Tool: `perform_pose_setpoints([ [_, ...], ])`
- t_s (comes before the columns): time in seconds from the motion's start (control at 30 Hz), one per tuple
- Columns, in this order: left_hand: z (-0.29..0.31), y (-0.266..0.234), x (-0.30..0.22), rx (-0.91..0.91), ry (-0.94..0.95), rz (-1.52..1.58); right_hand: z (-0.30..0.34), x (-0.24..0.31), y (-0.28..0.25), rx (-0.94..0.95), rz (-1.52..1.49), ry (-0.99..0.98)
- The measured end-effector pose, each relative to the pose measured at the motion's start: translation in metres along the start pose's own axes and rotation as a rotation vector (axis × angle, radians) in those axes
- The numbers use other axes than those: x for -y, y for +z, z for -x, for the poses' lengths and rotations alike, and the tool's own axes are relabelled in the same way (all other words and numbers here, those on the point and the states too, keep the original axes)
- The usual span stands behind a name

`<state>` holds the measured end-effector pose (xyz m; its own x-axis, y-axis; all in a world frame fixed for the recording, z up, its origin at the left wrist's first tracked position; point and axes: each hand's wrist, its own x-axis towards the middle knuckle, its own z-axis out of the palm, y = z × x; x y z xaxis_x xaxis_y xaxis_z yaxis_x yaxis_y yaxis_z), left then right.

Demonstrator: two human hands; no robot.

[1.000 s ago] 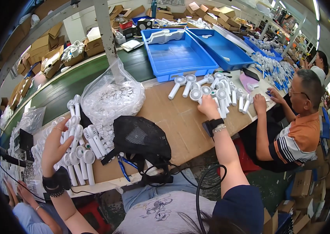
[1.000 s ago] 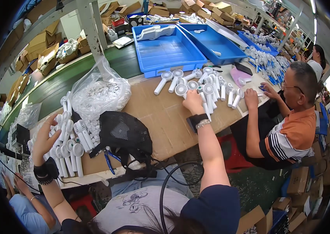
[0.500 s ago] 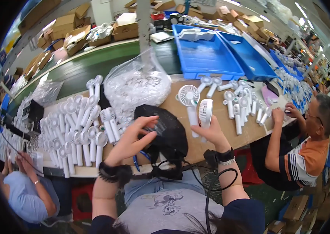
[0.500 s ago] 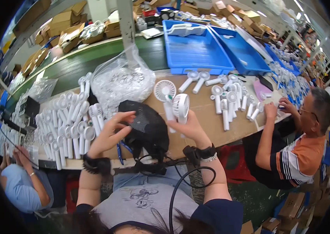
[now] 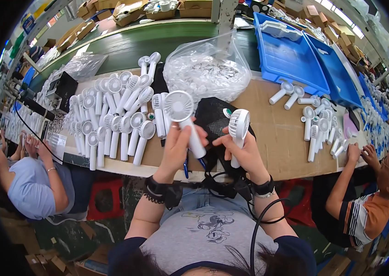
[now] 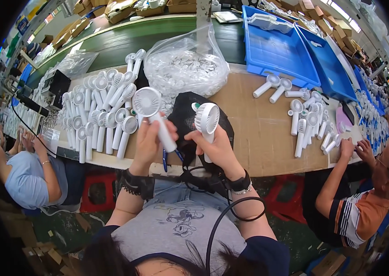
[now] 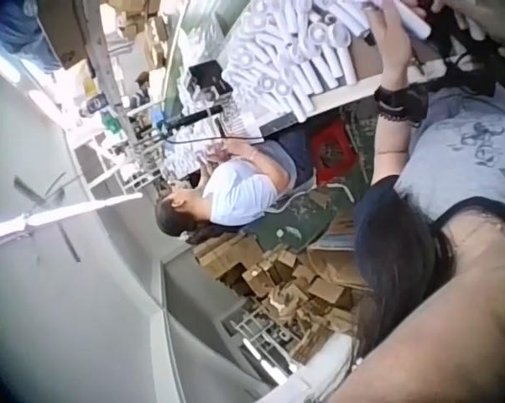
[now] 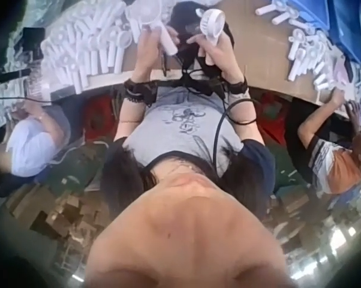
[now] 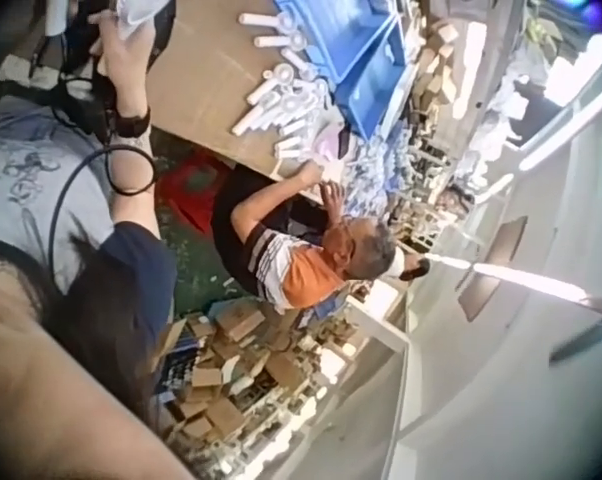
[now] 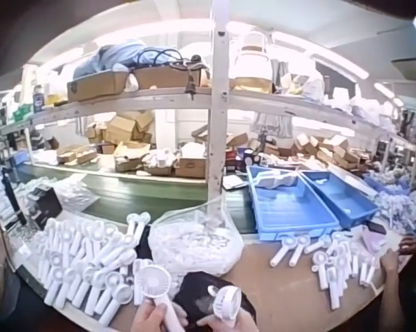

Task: The person picks up two handheld fans, turns them over, and presses their buttons to activate the lights. After setting them down, the person picks up another handheld fan, fits a circular cover onto its center, and places it on the table.

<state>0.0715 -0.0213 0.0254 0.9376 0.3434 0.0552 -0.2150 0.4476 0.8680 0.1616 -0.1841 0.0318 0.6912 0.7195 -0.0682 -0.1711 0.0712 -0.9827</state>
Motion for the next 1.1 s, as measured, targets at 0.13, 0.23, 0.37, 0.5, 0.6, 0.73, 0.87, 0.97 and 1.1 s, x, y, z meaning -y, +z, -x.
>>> perform_pose_setpoints([
  [0.13, 0.018, -0.017, 0.0, -0.016, 0.098, -0.021, -0.002, 0.0, 0.005, 0.001, 0.057, -0.039],
  [0.23, 0.025, -0.019, 0.0, -0.041, 0.119, 0.004, -0.005, -0.001, 0.008, 0.107, -0.125, -0.071],
  [0.37, 0.031, -0.017, 0.0, -0.038, 0.107, -0.031, -0.004, -0.003, 0.015, 0.225, -0.288, -0.042],
  [0.5, 0.031, -0.019, 0.005, 0.009, 0.081, -0.067, -0.001, -0.006, 0.017, 0.212, -0.35, -0.003],
  [0.6, 0.029, -0.016, 0.01, 0.019, 0.02, -0.043, -0.003, -0.013, 0.015, 0.199, -0.378, -0.029],
  [0.73, 0.031, -0.014, 0.006, -0.011, 0.015, -0.052, -0.003, -0.021, 0.011, 0.215, -0.408, -0.108],
  [0.87, 0.029, -0.013, 0.004, 0.032, 0.055, -0.011, -0.007, -0.021, 0.011, 0.241, -0.416, -0.152],
  [0.97, 0.029, -0.017, 0.008, 0.055, 0.041, -0.01, -0.006, -0.023, 0.009, 0.249, -0.427, -0.154],
  [1.1, 0.03, -0.016, 0.012, 0.031, 0.024, -0.069, -0.007, -0.024, 0.013, 0.271, -0.443, -0.129],
])
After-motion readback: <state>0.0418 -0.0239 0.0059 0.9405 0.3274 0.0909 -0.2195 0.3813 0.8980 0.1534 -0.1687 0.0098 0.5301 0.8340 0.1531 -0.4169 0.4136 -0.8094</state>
